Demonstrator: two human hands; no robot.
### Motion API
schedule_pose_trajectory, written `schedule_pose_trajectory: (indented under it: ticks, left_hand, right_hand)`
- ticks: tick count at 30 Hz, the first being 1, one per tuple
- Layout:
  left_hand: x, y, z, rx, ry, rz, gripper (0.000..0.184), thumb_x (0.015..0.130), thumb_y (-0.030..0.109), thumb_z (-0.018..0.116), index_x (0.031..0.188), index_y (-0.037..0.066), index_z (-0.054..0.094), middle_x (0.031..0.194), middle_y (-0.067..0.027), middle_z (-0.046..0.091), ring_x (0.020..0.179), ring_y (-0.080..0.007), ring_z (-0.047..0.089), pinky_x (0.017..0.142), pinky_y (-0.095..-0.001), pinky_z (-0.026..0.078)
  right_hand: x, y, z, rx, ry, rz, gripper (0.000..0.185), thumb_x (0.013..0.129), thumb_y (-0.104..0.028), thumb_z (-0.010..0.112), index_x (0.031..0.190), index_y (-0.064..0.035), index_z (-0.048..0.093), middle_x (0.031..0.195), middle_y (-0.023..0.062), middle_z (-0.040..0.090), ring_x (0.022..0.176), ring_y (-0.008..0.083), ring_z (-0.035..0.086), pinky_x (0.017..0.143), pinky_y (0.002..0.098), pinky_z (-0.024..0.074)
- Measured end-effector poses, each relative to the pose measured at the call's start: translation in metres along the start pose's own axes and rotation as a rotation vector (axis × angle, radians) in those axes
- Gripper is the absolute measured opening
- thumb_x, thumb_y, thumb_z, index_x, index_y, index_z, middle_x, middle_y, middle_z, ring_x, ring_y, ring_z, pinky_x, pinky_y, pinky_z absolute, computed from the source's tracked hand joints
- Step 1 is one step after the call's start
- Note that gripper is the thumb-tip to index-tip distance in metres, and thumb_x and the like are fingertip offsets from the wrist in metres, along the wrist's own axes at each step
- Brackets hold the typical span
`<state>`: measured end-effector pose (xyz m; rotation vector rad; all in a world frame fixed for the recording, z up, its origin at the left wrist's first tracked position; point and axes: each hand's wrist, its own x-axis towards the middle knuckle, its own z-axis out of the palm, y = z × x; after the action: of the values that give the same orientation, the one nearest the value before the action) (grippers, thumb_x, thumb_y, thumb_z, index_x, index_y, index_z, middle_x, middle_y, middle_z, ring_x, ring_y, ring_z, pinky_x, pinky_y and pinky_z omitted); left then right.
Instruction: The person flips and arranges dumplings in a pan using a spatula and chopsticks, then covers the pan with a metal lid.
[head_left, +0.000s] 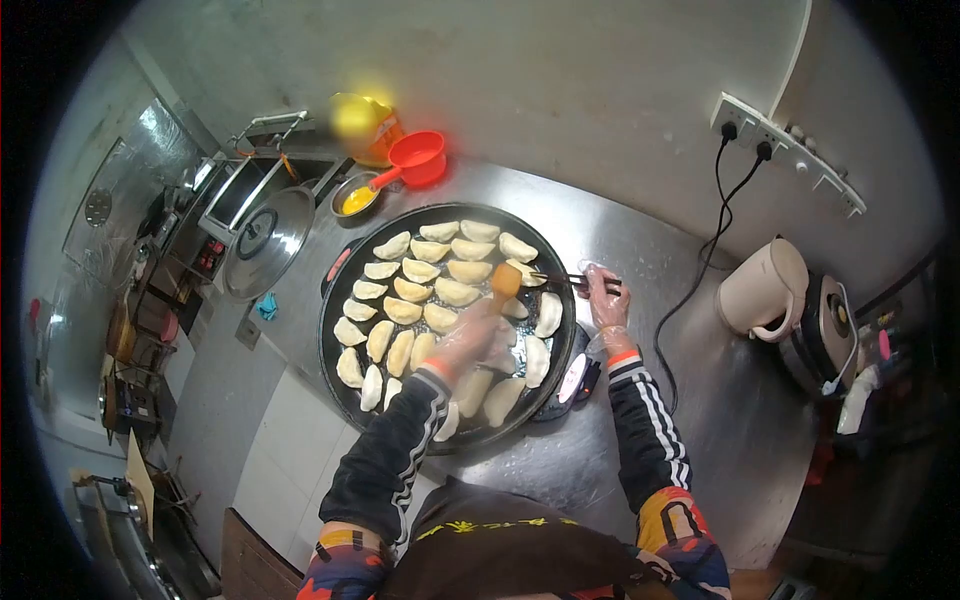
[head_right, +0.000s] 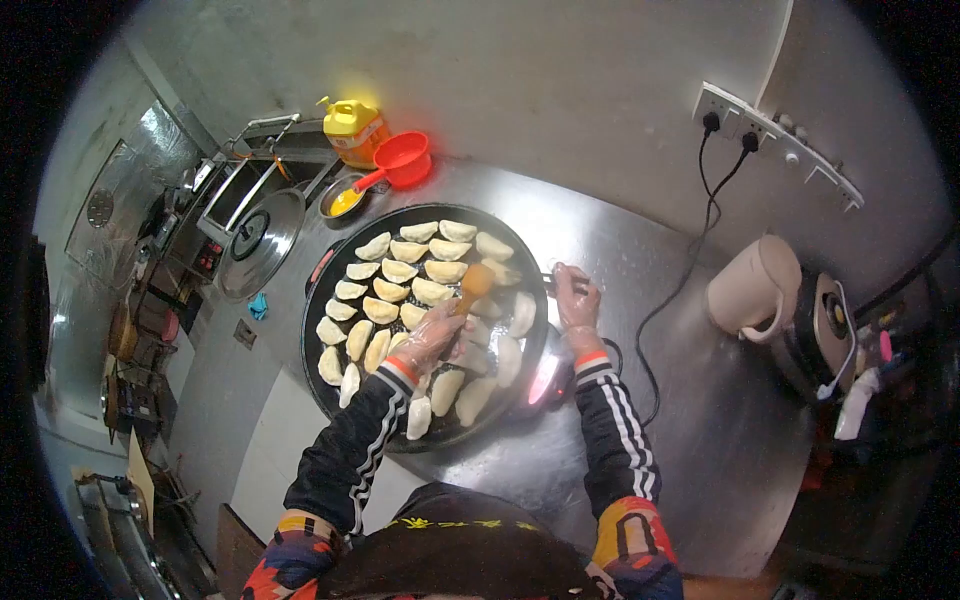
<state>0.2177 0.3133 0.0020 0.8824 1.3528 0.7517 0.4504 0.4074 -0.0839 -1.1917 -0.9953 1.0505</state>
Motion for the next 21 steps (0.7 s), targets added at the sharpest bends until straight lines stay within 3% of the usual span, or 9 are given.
schedule_pose_trajectory:
  ticks: [3, 10, 13, 16, 21]
  left_hand:
    - [0.013, -0.002, 0.002, 0.003, 0.019, -0.008, 0.045, 0.09, 0.014, 0.048, 0.133, 0.006, 0.041, 0.088, -0.0018, 0.058, 0.053, -0.0087, 0.05, 0.046, -0.0221, 0.041]
    - [0.032, -0.026, -0.005, 0.051, 0.028, -0.021, 0.038, 0.091, 0.015, 0.047, 0.127, 0.003, 0.043, 0.087, -0.0041, 0.056, 0.051, -0.0087, 0.049, 0.043, -0.0226, 0.04]
    - [0.03, -0.028, -0.002, -0.029, 0.04, -0.019, 0.039, 0.091, 0.014, 0.047, 0.128, 0.002, 0.041, 0.087, -0.0043, 0.056, 0.05, -0.0087, 0.048, 0.042, -0.0223, 0.039]
    - [0.031, -0.028, -0.002, -0.028, 0.038, -0.026, 0.039, 0.092, 0.013, 0.046, 0.129, 0.002, 0.04, 0.087, -0.0043, 0.056, 0.05, -0.0088, 0.049, 0.042, -0.0218, 0.039]
    - [0.023, -0.019, -0.002, -0.087, 0.003, 0.007, 0.042, 0.091, 0.011, 0.045, 0.131, 0.001, 0.038, 0.09, -0.0043, 0.056, 0.05, -0.0087, 0.049, 0.041, -0.0209, 0.038]
  right_hand:
    - [-0.004, 0.01, 0.001, 0.006, -0.046, -0.012, 0.03, 0.088, -0.026, 0.066, 0.098, 0.0027, 0.069, 0.09, 0.0097, 0.068, 0.079, 0.016, 0.065, 0.067, 0.0291, 0.0578]
    - [0.0, 0.018, -0.005, -0.07, -0.039, -0.056, 0.022, 0.088, -0.022, 0.066, 0.097, -0.0029, 0.072, 0.095, 0.0071, 0.071, 0.083, 0.0142, 0.065, 0.074, 0.0293, 0.0519]
    - [0.004, 0.026, -0.004, -0.107, -0.035, -0.177, 0.029, 0.089, -0.022, 0.067, 0.102, 0.0032, 0.066, 0.088, 0.0099, 0.068, 0.073, 0.0155, 0.067, 0.067, 0.0273, 0.0577]
    - [0.002, 0.026, -0.003, -0.065, -0.037, -0.196, 0.029, 0.088, -0.022, 0.068, 0.102, 0.0029, 0.067, 0.088, 0.0094, 0.068, 0.074, 0.0155, 0.066, 0.067, 0.0273, 0.0577]
    - [-0.009, 0.003, -0.003, 0.017, -0.02, -0.074, 0.026, 0.09, -0.024, 0.065, 0.1, -0.0005, 0.069, 0.091, 0.0069, 0.069, 0.078, 0.014, 0.065, 0.072, 0.0289, 0.0534]
